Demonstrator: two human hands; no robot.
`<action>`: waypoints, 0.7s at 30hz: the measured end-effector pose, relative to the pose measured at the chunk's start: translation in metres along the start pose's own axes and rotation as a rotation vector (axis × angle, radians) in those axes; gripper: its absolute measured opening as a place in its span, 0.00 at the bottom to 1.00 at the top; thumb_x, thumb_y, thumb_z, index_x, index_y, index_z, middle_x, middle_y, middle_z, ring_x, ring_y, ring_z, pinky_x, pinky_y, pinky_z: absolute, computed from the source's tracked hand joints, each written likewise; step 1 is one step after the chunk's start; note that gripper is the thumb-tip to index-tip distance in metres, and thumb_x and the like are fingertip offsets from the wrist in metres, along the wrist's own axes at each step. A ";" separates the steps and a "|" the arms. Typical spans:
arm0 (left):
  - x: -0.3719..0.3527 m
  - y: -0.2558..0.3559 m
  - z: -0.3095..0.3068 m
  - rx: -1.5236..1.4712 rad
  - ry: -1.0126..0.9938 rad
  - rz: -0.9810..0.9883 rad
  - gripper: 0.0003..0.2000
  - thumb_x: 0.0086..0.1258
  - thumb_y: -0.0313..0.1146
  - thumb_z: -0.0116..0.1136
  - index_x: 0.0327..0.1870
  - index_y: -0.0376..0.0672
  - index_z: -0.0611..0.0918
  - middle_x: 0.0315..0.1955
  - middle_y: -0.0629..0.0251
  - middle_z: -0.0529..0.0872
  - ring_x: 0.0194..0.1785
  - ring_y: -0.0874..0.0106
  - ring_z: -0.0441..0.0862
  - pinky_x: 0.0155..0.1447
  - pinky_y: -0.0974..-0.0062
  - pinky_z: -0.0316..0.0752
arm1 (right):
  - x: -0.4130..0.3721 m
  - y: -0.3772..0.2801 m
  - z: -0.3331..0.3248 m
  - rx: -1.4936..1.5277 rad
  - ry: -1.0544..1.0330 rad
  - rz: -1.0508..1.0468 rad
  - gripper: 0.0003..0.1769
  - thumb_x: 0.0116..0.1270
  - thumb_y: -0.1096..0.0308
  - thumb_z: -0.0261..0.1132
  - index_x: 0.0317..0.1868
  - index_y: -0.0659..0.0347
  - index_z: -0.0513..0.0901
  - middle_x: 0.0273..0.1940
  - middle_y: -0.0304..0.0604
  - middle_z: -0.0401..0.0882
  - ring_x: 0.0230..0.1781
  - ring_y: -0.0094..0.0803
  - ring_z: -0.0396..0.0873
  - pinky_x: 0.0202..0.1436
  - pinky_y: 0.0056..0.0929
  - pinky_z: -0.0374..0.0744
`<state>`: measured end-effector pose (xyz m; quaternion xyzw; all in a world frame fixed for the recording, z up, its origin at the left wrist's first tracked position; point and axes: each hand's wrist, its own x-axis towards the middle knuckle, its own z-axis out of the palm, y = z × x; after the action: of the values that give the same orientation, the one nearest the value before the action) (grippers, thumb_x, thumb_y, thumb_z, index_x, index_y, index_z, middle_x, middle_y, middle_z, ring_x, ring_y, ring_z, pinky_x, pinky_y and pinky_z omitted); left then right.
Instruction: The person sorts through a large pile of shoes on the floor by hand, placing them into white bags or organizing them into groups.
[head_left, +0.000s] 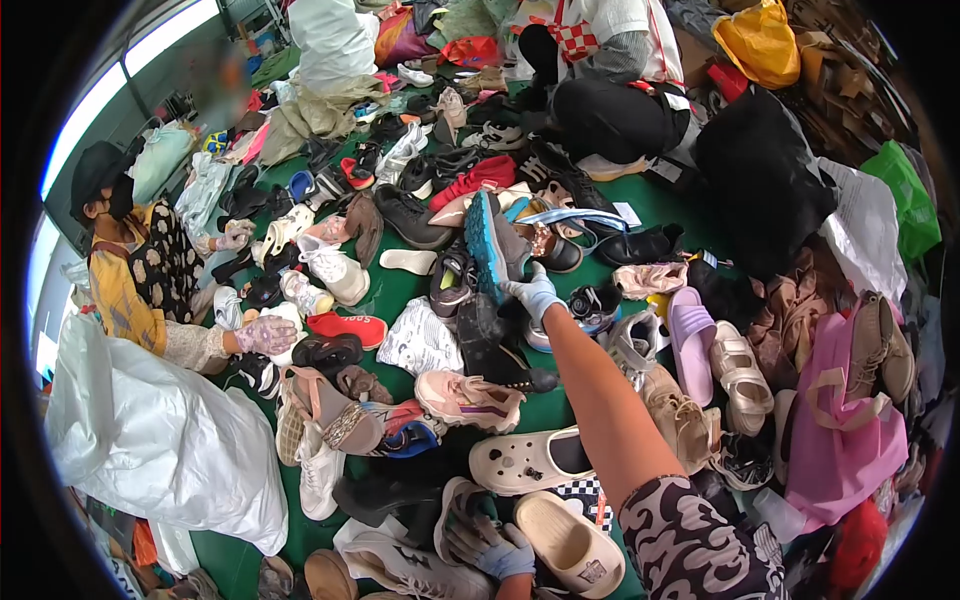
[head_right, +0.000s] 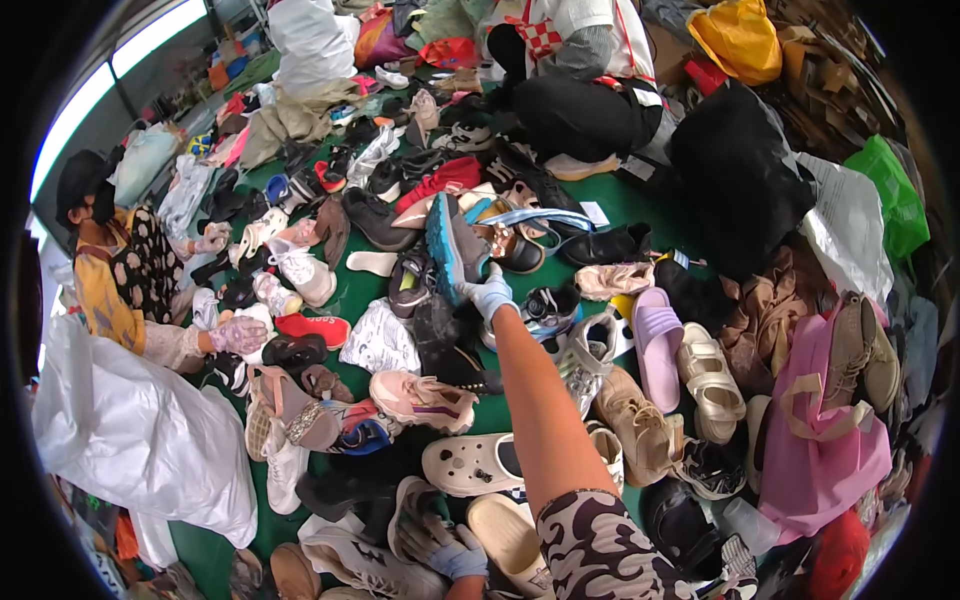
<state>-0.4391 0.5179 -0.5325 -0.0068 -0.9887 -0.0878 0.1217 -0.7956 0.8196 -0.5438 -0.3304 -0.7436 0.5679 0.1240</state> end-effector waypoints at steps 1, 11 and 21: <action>0.001 0.002 -0.001 -0.002 0.017 0.004 0.27 0.61 0.44 0.46 0.62 0.44 0.64 0.66 0.40 0.55 0.68 0.36 0.52 0.64 0.34 0.48 | -0.002 -0.003 0.001 0.003 -0.002 0.006 0.48 0.45 0.55 0.76 0.66 0.61 0.65 0.61 0.55 0.71 0.60 0.52 0.71 0.62 0.36 0.69; -0.006 -0.005 0.008 0.029 -0.009 0.018 0.29 0.62 0.44 0.47 0.63 0.42 0.62 0.66 0.38 0.54 0.69 0.38 0.49 0.66 0.37 0.45 | -0.101 -0.055 -0.011 -0.734 0.088 -0.503 0.27 0.43 0.47 0.70 0.38 0.58 0.79 0.43 0.45 0.76 0.46 0.42 0.75 0.50 0.39 0.70; -0.008 -0.009 0.012 -0.039 0.050 0.010 0.30 0.58 0.41 0.51 0.64 0.48 0.62 0.66 0.42 0.54 0.70 0.40 0.49 0.68 0.39 0.45 | -0.123 -0.064 -0.080 -0.738 -0.184 -0.143 0.31 0.52 0.44 0.65 0.45 0.64 0.79 0.44 0.55 0.81 0.46 0.48 0.80 0.51 0.39 0.76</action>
<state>-0.4340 0.5110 -0.5474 -0.0119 -0.9833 -0.1066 0.1467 -0.6810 0.7938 -0.4349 -0.2479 -0.9272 0.2790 -0.0311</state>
